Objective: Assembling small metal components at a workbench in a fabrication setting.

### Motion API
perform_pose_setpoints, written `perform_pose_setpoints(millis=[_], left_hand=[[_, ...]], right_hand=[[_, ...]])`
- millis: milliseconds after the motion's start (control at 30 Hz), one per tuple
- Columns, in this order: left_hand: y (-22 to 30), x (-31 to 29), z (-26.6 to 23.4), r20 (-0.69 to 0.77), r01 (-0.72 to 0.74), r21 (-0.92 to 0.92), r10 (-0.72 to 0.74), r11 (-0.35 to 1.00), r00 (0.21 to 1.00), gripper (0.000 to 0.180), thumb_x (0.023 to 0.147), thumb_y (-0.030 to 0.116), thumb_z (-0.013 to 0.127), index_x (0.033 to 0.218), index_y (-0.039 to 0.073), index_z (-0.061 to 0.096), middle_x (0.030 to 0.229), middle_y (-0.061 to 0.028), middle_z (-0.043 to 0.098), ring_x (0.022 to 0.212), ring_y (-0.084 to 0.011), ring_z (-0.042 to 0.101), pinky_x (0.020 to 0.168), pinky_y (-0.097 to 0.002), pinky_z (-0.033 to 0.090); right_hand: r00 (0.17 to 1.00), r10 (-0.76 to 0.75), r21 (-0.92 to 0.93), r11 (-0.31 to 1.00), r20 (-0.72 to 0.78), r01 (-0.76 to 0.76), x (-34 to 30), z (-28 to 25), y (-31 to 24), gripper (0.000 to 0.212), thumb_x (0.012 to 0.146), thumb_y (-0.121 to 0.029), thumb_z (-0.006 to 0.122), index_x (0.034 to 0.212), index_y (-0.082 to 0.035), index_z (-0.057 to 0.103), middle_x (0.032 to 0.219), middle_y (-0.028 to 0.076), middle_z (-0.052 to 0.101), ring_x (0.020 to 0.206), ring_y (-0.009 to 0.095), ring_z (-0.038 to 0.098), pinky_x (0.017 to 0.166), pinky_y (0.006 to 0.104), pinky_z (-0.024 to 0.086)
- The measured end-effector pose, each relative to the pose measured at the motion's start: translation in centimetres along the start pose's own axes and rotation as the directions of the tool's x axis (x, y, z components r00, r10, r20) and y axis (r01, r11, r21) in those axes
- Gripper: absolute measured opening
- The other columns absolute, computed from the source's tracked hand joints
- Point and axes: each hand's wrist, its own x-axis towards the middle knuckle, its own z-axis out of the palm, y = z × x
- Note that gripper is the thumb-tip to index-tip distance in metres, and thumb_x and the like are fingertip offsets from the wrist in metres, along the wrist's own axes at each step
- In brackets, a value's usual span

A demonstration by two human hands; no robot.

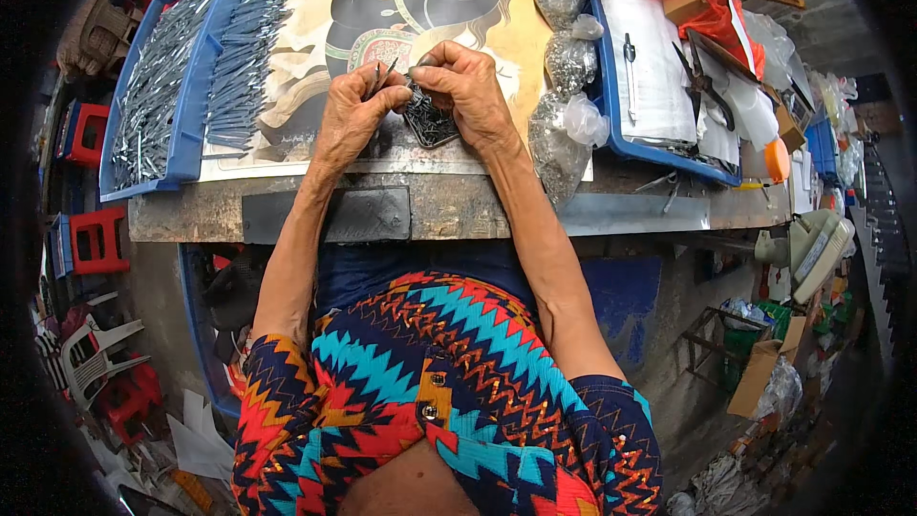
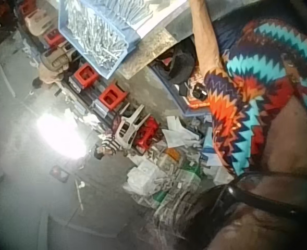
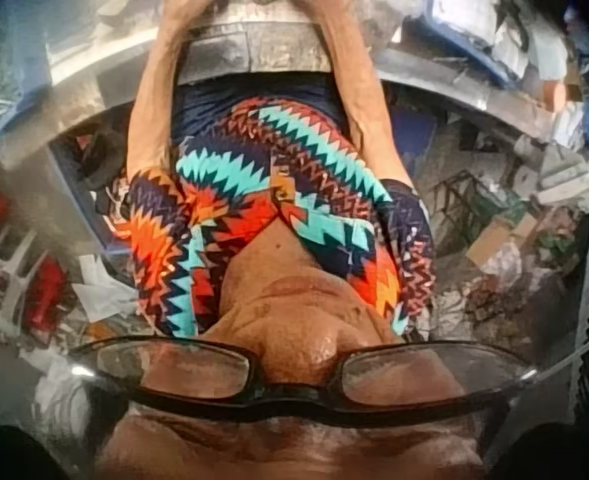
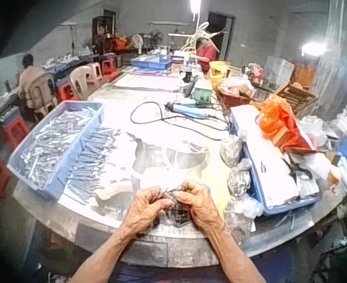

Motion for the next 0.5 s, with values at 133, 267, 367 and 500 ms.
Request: perform_pose_setpoints(millis=[133,267,367,500], left_hand=[[0.3,0.0,-0.3,-0.050,0.086,-0.098,-0.091,0.991,0.995,0.013,0.083,0.014,0.060,0.086,0.002,0.057,0.067,0.0009,0.057,0.056,-0.0030,0.045,0.051,-0.0176,0.036],[-0.9,0.5,-1.6,-0.034,0.175,-0.430,-0.209,0.886,0.977,0.015,0.089,0.019,0.055,0.087,0.005,0.052,0.067,-0.0007,0.055,0.052,-0.0030,0.039,0.046,-0.0163,0.032],[-0.8,0.6,-1.8,-0.008,0.236,-0.577,-0.295,0.782,0.956,0.017,0.089,0.022,0.054,0.087,0.005,0.051,0.068,-0.0026,0.055,0.052,-0.0048,0.038,0.045,-0.0170,0.033],[-1.8,0.7,-2.3,0.003,0.263,-0.630,-0.336,0.731,0.942,0.020,0.089,0.023,0.055,0.090,0.004,0.050,0.070,-0.0056,0.055,0.058,-0.0091,0.045,0.048,-0.0189,0.038]], right_hand=[[0.999,0.005,-0.064,0.998,-0.046,-0.008,-0.2,-0.3,-0.4,0.010,0.078,-0.007,0.063,0.079,0.002,0.059,0.063,-0.001,0.054,0.050,0.004,0.044,0.045,0.0172,0.033],[0.991,-0.133,-0.691,0.714,0.021,0.111,0.0,-1.4,-0.2,0.013,0.076,-0.007,0.060,0.082,0.005,0.060,0.066,0.008,0.059,0.057,0.014,0.052,0.054,0.0268,0.042],[0.989,-0.102,-0.816,0.559,0.111,0.149,0.0,-1.3,0.0,0.018,0.073,-0.009,0.060,0.086,0.003,0.061,0.074,0.016,0.061,0.066,0.022,0.058,0.063,0.0332,0.045],[0.979,-0.087,-0.860,0.468,0.184,0.204,-0.7,-0.8,-0.1,0.025,0.071,-0.009,0.063,0.091,0.005,0.059,0.080,0.012,0.059,0.072,0.019,0.055,0.067,0.0307,0.044]])
